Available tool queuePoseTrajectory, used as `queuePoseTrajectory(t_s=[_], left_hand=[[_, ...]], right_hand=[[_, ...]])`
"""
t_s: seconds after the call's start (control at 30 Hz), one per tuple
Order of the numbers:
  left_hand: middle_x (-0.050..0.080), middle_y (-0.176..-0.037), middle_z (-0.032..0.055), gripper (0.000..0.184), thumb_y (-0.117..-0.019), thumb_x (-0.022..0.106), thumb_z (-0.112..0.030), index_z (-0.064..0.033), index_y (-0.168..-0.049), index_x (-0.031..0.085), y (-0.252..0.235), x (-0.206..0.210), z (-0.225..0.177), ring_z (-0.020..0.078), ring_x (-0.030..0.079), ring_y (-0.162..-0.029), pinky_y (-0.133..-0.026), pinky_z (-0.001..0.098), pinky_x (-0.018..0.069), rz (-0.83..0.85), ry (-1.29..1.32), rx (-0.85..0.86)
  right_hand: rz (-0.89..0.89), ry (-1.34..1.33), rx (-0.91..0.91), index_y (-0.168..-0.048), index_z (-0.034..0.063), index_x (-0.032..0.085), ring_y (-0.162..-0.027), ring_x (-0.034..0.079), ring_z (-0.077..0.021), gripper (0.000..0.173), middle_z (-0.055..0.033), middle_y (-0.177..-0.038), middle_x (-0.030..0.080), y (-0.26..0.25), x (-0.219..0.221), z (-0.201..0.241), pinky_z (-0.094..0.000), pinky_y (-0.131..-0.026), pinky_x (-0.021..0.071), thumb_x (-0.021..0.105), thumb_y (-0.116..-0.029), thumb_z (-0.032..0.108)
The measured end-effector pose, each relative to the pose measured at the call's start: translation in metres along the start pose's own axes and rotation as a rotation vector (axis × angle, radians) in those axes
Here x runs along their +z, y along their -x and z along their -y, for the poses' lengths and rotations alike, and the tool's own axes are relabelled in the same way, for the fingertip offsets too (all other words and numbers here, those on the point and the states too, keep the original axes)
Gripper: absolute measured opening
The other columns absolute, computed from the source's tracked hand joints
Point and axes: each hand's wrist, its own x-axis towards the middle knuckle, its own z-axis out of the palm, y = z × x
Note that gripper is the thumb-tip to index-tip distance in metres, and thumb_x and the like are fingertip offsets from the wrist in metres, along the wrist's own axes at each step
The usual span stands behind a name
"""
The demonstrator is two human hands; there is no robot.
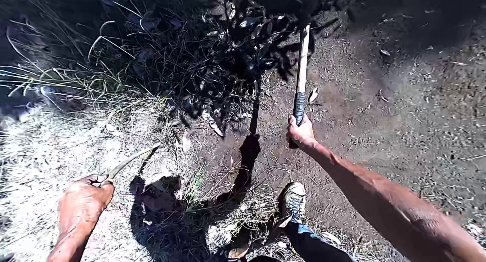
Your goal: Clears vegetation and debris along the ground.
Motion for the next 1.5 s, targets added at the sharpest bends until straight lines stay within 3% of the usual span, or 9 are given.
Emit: queuePoseTrajectory(t_s=[0.1, 0.23, 0.5, 0.63, 0.77, 0.97, 1.2, 1.4, 1.5], left_hand=[[0.070, -0.103, 0.0296, 0.022, -0.0968, 0.069, -0.029, -0.0083, -0.103, 0.075, -0.002, 0.002, 0.007, 0.0519, 0.066, -0.101, -0.083, 0.0749, 0.0485, 0.000, -0.025, -0.009], [0.069, -0.107, 0.0309, 0.023, -0.0981, 0.067, -0.028, -0.0063, -0.103, 0.074, 0.000, -0.002, 0.000, 0.0525, 0.065, -0.104, -0.085, 0.0742, 0.0487, 0.014, -0.006, -0.015], [0.070, -0.102, 0.0309, 0.023, -0.0980, 0.068, -0.028, -0.0067, -0.101, 0.074, 0.004, 0.007, 0.011, 0.0530, 0.066, -0.099, -0.082, 0.0754, 0.0485, -0.009, -0.001, 0.011], [0.069, -0.096, 0.0305, 0.026, -0.0985, 0.067, -0.030, -0.0055, -0.095, 0.073, -0.004, 0.004, 0.013, 0.0517, 0.067, -0.093, -0.076, 0.0740, 0.0488, -0.002, -0.015, 0.034], [0.068, -0.101, 0.0323, 0.027, -0.0990, 0.067, -0.028, -0.0022, -0.097, 0.072, 0.000, 0.002, 0.010, 0.0530, 0.066, -0.097, -0.079, 0.0745, 0.0490, 0.016, -0.016, 0.042], [0.070, -0.100, 0.0301, 0.026, -0.0958, 0.069, -0.032, -0.0057, -0.097, 0.073, -0.015, 0.006, 0.016, 0.0518, 0.067, -0.097, -0.080, 0.0744, 0.0496, -0.001, -0.040, 0.038], [0.069, -0.096, 0.0310, 0.027, -0.0969, 0.069, -0.030, -0.0037, -0.092, 0.073, -0.015, -0.011, 0.015, 0.0521, 0.066, -0.094, -0.077, 0.0745, 0.0492, 0.017, -0.034, 0.054], [0.067, -0.092, 0.0309, 0.032, -0.0970, 0.068, -0.032, -0.0003, -0.091, 0.068, -0.025, -0.020, 0.017, 0.0514, 0.066, -0.089, -0.073, 0.0723, 0.0487, 0.070, -0.032, 0.035], [0.067, -0.096, 0.0331, 0.034, -0.0968, 0.067, -0.032, 0.0019, -0.096, 0.068, -0.033, -0.032, 0.016, 0.0534, 0.065, -0.091, -0.076, 0.0746, 0.0484, 0.082, -0.010, 0.011]], right_hand=[[0.278, 0.169, 0.056, -0.130, 0.0081, 0.051, -0.058, 0.065, -0.0320, 0.046, -0.0186, -0.078, 0.064, 0.029, 0.030, -0.067, -0.0533, -0.056, 0.0576, 0.052, -0.1052, 0.046], [0.436, 0.608, 0.078, -0.139, 0.0101, 0.053, -0.090, 0.071, -0.0331, 0.058, -0.0170, -0.100, 0.071, 0.097, -0.031, -0.168, -0.0575, -0.082, 0.0574, 0.057, -0.1004, 0.053], [0.052, 0.398, -0.039, -0.129, 0.0102, 0.048, -0.064, 0.066, -0.0344, 0.048, -0.0170, -0.078, 0.064, 0.057, -0.042, -0.102, -0.0580, -0.059, 0.0560, 0.051, -0.1043, 0.051], [0.202, 0.668, 0.079, -0.134, 0.0064, 0.050, -0.082, 0.071, -0.0387, 0.051, -0.0212, -0.092, 0.070, 0.079, -0.089, -0.174, -0.0603, -0.072, 0.0577, 0.057, -0.1025, 0.046], [0.221, 0.590, 0.131, -0.130, 0.0080, 0.053, -0.072, 0.068, -0.0337, 0.050, -0.0182, -0.086, 0.067, 0.124, -0.121, -0.163, -0.0557, -0.067, 0.0569, 0.053, -0.1038, 0.050], [0.120, -0.178, 0.192, -0.133, 0.0158, 0.049, -0.048, 0.059, -0.0269, 0.047, -0.0120, -0.066, 0.058, 0.097, 0.014, -0.128, -0.0479, -0.048, 0.0565, 0.047, -0.1064, 0.054], [0.386, 0.383, 0.267, -0.150, 0.0128, 0.048, -0.112, 0.069, -0.0295, 0.069, -0.0155, -0.122, 0.071, 0.248, 0.042, -0.249, -0.0544, -0.101, 0.0538, 0.053, -0.0999, 0.060], [0.067, -0.350, 0.388, -0.137, 0.0112, 0.049, -0.051, 0.060, -0.0243, 0.046, -0.0112, -0.069, 0.060, 0.204, 0.073, -0.146, -0.0438, -0.050, 0.0569, 0.044, -0.1095, 0.048], [0.033, -0.602, 0.411, -0.125, 0.0129, 0.053, -0.047, 0.056, -0.0228, 0.047, -0.0089, -0.063, 0.055, 0.187, 0.167, -0.133, -0.0432, -0.047, 0.0540, 0.045, -0.1073, 0.055]])
